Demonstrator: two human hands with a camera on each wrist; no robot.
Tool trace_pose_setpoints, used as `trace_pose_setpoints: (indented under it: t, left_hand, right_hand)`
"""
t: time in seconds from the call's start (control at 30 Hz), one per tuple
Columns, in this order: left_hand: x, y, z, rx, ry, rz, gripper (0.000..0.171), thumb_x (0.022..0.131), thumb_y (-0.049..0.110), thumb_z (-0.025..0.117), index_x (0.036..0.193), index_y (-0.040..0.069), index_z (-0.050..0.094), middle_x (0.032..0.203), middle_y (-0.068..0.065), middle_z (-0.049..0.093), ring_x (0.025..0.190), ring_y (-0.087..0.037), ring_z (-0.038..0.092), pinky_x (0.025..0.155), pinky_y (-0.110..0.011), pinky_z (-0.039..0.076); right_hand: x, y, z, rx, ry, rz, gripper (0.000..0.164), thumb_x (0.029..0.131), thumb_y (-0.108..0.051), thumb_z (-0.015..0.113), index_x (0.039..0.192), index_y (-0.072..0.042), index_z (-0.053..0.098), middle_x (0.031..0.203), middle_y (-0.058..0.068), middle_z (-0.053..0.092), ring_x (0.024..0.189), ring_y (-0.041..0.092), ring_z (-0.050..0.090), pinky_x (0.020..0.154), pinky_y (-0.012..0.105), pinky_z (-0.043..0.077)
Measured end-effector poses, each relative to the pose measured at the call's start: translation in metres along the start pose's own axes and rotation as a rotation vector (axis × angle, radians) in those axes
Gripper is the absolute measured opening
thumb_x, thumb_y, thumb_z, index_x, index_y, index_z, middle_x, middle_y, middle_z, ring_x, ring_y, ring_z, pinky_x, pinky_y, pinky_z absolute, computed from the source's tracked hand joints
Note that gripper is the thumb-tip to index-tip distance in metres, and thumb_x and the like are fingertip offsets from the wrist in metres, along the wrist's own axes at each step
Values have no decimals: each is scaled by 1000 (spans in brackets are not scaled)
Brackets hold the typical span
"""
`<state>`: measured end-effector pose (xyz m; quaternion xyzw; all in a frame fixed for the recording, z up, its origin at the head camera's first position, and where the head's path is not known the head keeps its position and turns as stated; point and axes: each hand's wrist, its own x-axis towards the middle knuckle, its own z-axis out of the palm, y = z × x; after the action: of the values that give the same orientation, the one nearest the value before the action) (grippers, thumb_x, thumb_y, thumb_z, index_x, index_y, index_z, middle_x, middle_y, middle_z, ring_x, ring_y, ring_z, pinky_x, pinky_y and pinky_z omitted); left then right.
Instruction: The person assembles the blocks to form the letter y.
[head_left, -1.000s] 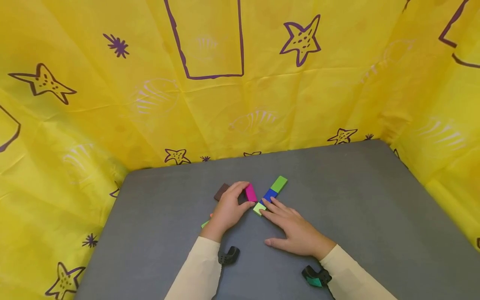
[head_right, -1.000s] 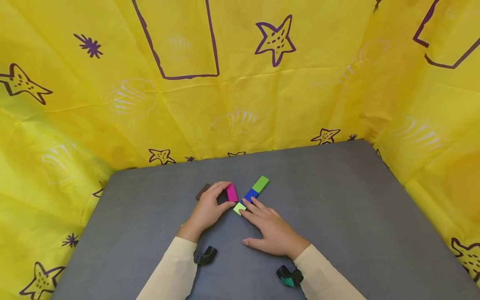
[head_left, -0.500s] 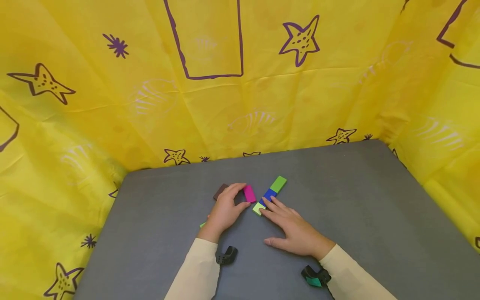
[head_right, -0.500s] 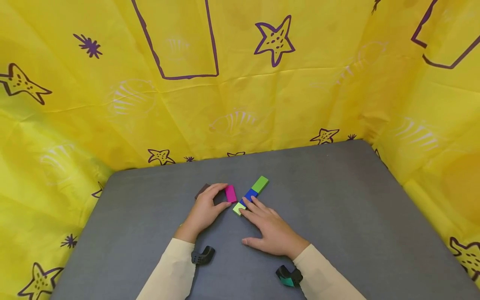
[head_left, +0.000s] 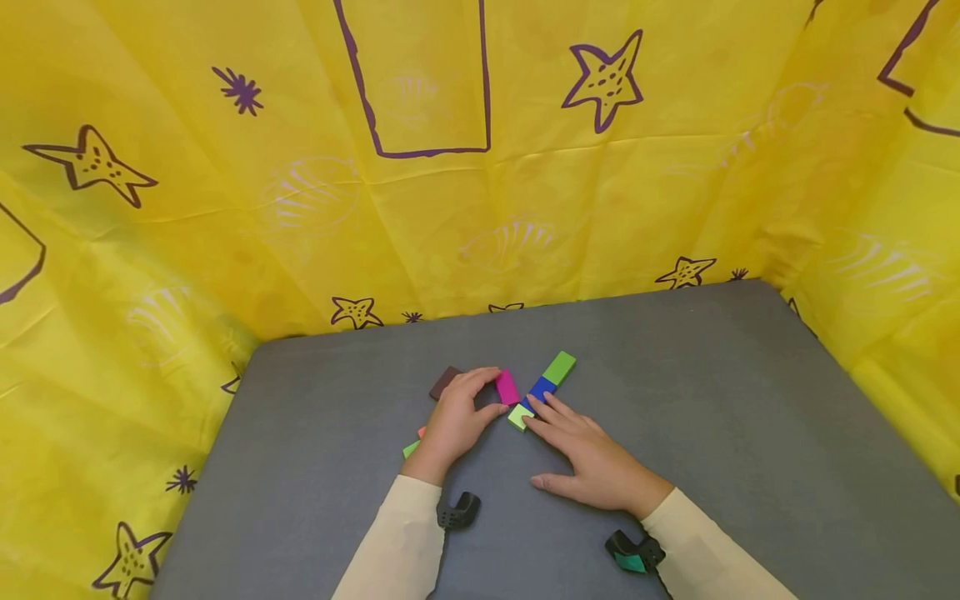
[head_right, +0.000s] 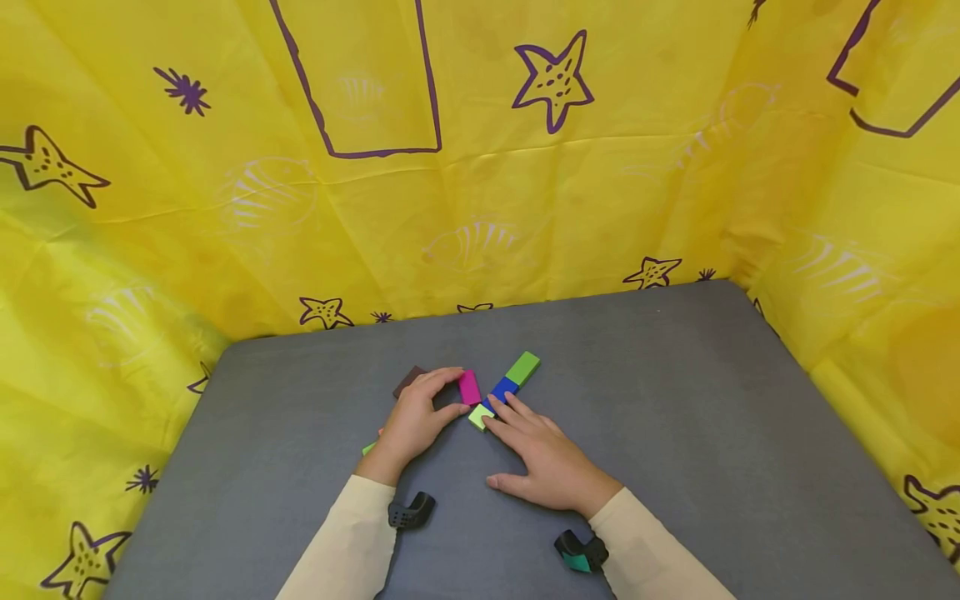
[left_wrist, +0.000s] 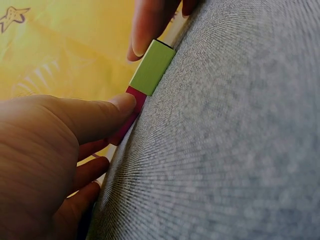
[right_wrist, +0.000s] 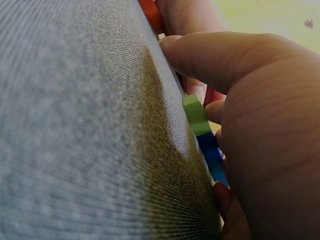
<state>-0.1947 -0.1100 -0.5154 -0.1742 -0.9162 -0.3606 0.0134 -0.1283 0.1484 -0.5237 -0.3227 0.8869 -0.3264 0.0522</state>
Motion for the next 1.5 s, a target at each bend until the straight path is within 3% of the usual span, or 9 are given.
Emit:
trace_pose_setpoints:
  t: [0.77,1.0,1.17,1.27,1.4,1.5]
  left_hand:
    - [0,2,0,-17,13,20,61,95,24,89,150,10,67,153,-6,62,143,-29,53,119,-53,40]
    - [-1,0,-1,-227,95,-6,57,102,34,80,151,8,65,151,-2,63,142,-21,55,118,-48,42]
    - [-1,-3,-12,-421,195,39,44,110,33,70,145,7,69,140,-14,68,125,-28,67,106,-48,53]
    - [0,-8,-23,-510,245,64,36,113,25,66,143,6,70,139,-17,69,122,-37,68,102,-41,55]
    - [-1,-21,-38,-563,277,45,34,114,16,61,145,2,68,143,-15,68,133,-42,60,106,-31,50]
    - [-3,-31,-47,-566,274,7,36,116,16,57,148,1,64,146,-17,65,139,-38,56,111,-36,45]
  right_hand:
    - [-2,-1,-1,3,-1,28,85,100,-51,78,169,-16,43,180,0,20,165,26,6,120,72,25]
    - [-2,-1,0,-8,19,26,88,99,-49,79,171,-18,40,180,1,18,166,26,4,120,73,25]
    - [0,0,1,-17,54,-1,89,99,-48,81,171,-16,40,180,4,20,166,29,6,116,75,29]
    - [2,0,2,-23,64,-10,88,99,-48,81,171,-16,40,180,5,20,166,28,6,116,75,30]
    - [2,1,2,-32,63,-18,88,99,-48,80,171,-16,40,180,5,19,166,28,6,117,73,30]
    - [2,1,2,-38,59,-19,89,99,-49,79,171,-15,39,180,5,19,166,28,6,118,71,29]
